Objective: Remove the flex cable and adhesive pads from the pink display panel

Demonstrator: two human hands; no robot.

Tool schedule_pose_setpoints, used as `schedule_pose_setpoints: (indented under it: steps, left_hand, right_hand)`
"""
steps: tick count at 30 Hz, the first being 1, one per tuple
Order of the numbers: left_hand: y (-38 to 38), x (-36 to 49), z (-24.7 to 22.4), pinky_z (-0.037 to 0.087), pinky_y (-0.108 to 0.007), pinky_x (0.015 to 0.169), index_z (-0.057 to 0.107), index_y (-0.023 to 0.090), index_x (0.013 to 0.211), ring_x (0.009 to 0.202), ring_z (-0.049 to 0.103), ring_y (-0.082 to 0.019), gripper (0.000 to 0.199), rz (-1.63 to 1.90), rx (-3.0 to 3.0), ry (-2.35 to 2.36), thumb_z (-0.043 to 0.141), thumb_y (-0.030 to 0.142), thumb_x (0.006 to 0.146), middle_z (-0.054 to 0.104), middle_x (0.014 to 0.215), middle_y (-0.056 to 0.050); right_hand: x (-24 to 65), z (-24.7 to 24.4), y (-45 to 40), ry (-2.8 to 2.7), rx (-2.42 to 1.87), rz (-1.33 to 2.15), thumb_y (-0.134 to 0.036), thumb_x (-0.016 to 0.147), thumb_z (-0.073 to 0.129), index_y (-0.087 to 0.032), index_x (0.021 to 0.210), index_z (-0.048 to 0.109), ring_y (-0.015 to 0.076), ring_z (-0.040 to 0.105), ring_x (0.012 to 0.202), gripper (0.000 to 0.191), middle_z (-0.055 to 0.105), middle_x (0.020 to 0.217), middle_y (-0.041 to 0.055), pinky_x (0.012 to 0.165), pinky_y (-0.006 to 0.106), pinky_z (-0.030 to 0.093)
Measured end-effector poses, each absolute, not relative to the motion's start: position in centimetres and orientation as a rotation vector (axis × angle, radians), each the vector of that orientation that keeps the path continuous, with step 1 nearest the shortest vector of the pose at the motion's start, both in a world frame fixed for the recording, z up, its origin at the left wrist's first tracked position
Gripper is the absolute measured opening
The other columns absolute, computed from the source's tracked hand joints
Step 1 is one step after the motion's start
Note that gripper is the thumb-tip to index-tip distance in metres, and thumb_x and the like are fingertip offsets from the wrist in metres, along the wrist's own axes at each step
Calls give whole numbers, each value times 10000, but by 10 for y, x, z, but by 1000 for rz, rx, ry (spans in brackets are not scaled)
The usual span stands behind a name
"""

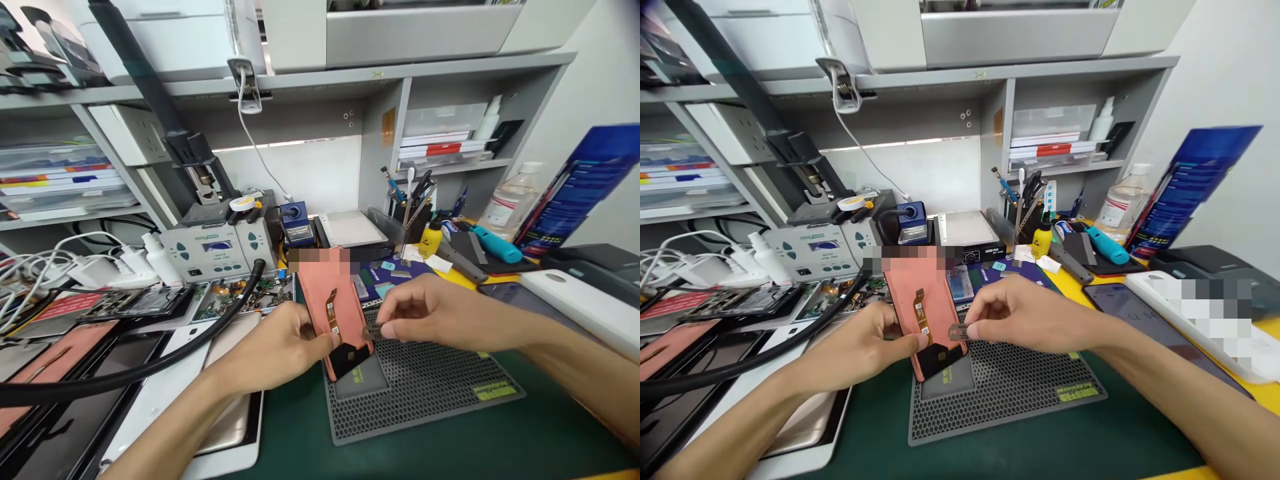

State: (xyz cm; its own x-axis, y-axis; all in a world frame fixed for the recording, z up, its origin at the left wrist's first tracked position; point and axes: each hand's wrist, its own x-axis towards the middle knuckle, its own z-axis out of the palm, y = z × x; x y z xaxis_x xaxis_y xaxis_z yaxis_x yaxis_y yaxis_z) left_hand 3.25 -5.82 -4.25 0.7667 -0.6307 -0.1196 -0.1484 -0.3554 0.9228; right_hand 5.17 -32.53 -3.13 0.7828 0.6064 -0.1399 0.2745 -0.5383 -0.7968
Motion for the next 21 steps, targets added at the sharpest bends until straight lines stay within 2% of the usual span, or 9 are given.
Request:
schedule_pose_setpoints:
  steps: [3,6,10,13,15,21]
  left_hand:
    - [-58,35,-46,524,-307,876,767,160,853,893,712,-215,264,-584,1867,-600,546,253,962,785,914,-31]
    - [-56,36,-50,532,-321,843,766,170,939,880,716,-218,267,-615,1824,-598,502,200,970,781,900,-27]
    - [-55,37,-52,535,-323,838,771,182,1012,913,714,-218,295,-617,1798,-606,481,161,964,779,982,-27]
    - [-56,37,-52,538,-317,830,764,178,1071,899,711,-208,283,-605,1793,-595,500,178,969,776,1021,-32]
    - [-56,37,-51,540,-318,830,763,171,1081,878,709,-204,273,-601,1794,-599,513,189,973,779,976,-33]
    - [-57,37,-51,535,-336,915,781,166,979,942,710,-215,265,-612,1779,-612,518,200,985,784,951,-36]
  right_hand:
    - [46,-43,-313,-668,-2170,454,-400,934,662,-223,887,765,141,599,712,210,723,805,-9,615,247,425]
    - [44,-49,-308,-657,-2199,377,-365,939,653,-237,875,765,144,625,723,182,746,824,-23,625,249,439]
    - [41,-57,-303,-634,-2164,299,-365,941,654,-242,883,760,165,679,784,173,760,877,-13,691,266,492]
    - [39,-63,-299,-606,-2172,247,-395,942,651,-235,885,754,168,668,718,199,747,827,0,618,267,482]
    - [38,-64,-298,-620,-2202,214,-400,943,649,-239,884,754,158,649,672,201,737,801,-5,574,263,460]
    - [36,-62,-295,-727,-2317,68,-342,949,645,-245,877,766,127,609,615,171,710,752,-25,541,251,415]
